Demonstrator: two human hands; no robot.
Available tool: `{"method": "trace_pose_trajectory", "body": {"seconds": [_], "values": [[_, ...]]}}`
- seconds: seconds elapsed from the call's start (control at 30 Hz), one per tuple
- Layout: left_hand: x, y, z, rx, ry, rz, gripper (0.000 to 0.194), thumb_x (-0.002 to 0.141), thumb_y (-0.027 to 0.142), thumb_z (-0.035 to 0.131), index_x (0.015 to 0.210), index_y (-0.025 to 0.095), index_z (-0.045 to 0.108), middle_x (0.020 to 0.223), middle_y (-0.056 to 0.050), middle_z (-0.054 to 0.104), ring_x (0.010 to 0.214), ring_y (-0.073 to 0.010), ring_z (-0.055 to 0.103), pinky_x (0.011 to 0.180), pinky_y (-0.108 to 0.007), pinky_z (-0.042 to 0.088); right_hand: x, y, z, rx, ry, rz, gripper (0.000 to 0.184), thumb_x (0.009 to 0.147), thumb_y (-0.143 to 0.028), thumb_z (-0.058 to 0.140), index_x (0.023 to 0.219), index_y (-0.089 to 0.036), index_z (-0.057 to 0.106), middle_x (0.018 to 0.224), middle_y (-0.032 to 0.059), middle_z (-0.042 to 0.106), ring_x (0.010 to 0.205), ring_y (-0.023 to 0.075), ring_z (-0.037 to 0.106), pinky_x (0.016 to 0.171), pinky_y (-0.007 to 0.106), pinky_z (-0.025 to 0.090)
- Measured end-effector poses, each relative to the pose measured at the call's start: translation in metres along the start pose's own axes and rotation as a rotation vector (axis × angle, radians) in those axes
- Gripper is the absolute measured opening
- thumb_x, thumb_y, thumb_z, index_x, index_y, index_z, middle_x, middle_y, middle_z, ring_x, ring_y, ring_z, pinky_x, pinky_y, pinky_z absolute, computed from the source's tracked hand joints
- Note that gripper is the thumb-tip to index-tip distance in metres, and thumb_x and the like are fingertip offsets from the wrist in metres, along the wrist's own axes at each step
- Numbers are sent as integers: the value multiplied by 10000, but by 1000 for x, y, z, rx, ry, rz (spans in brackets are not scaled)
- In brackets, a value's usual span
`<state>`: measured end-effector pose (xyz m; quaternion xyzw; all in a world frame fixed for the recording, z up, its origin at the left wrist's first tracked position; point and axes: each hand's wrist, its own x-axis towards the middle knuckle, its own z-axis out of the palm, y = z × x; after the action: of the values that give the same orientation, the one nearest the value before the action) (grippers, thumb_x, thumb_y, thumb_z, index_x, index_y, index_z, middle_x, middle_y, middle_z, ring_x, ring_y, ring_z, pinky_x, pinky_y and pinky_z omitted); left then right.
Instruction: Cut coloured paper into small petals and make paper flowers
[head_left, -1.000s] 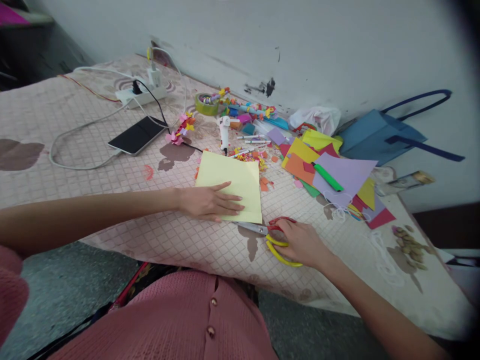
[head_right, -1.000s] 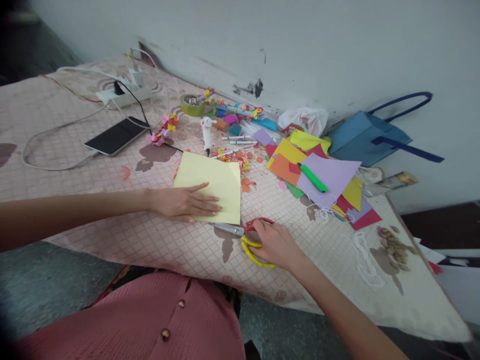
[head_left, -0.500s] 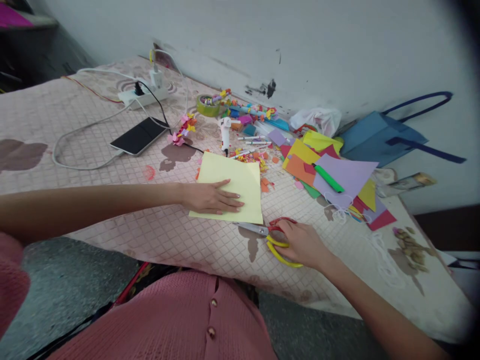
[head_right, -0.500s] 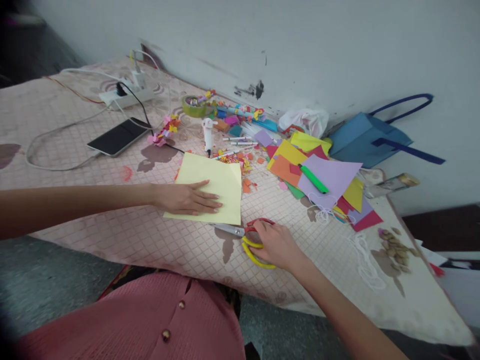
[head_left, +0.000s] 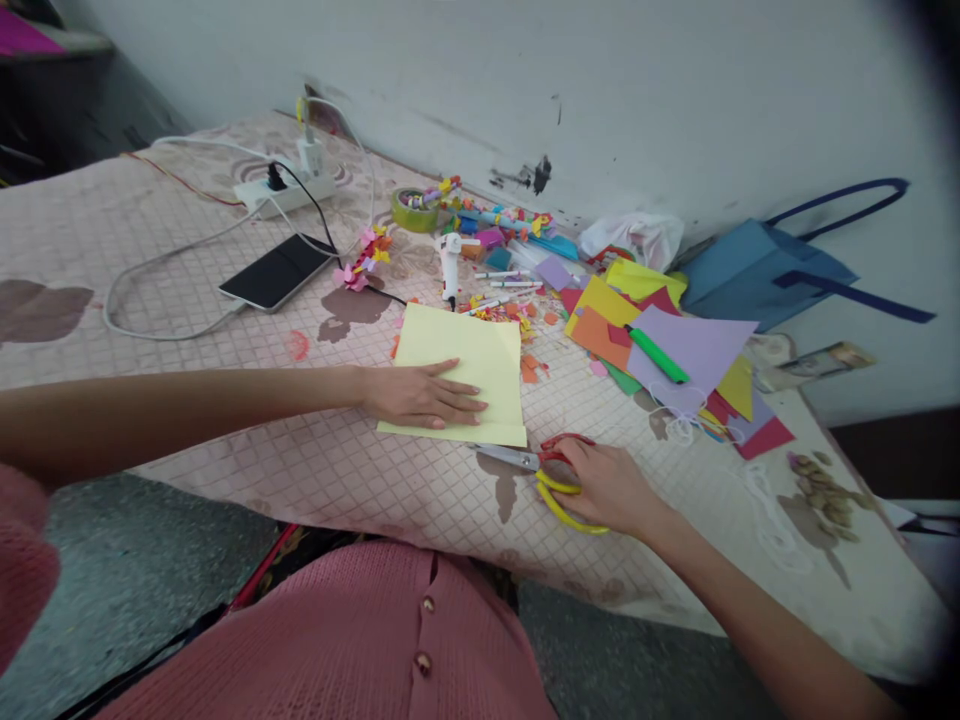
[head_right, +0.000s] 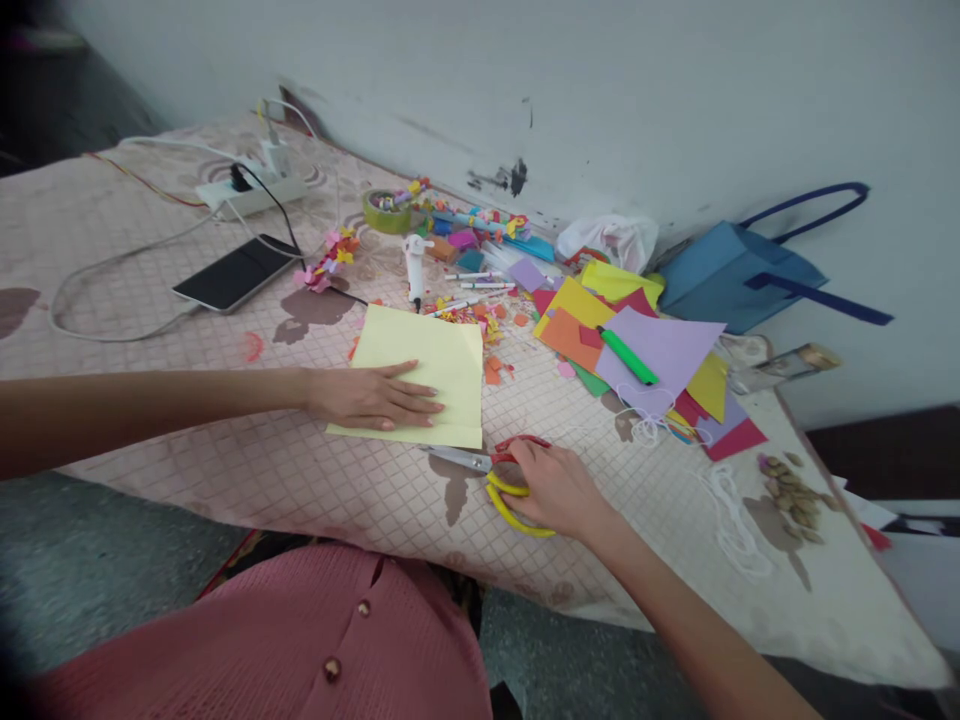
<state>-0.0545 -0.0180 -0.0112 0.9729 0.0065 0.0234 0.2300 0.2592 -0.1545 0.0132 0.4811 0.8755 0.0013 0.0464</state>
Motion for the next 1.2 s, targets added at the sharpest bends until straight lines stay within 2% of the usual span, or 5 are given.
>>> {"method": "trace_pose_trajectory", "body": {"seconds": [0.17,0.4,0.57,0.93,1.2], "values": [[-1,0,2,2,68,36,476,931,349,363,1403,366,310,1478,31,333,1393,-173,229,1138,-400,-95,5,-3,1,6,19,20,320,798,-437,555,1003,-198,498,882,52,676,729,217,644,598,297,407],[-1,-1,3,34,50,44,498,929,333,371,1419,352,283,1489,25,304,1399,-179,212,1136,-413,-104,9,-3,2,36,-6,-16,323,805,-440,546,998,-185,499,874,70,677,780,229,644,614,298,420],[0,-1,3,58,-12,8,505,936,335,347,1431,346,249,1509,36,246,1414,-172,151,1126,-414,-139,4,1,2,17,-28,-21,330,790,-422,569,1007,-184,502,918,71,675,773,229,642,619,304,420],[-1,-1,3,47,28,22,511,930,326,374,1425,361,255,1497,41,272,1405,-178,189,1136,-417,-116,11,-5,0,18,-22,-32,295,804,-420,562,964,-181,497,893,64,673,767,223,634,611,298,416],[-1,-3,5,129,16,47,516,944,322,335,1444,331,207,1509,19,247,1412,-176,159,1129,-434,-128,13,-7,0,15,-8,-22,311,809,-431,549,995,-188,490,890,68,677,760,227,634,612,302,416]]}}
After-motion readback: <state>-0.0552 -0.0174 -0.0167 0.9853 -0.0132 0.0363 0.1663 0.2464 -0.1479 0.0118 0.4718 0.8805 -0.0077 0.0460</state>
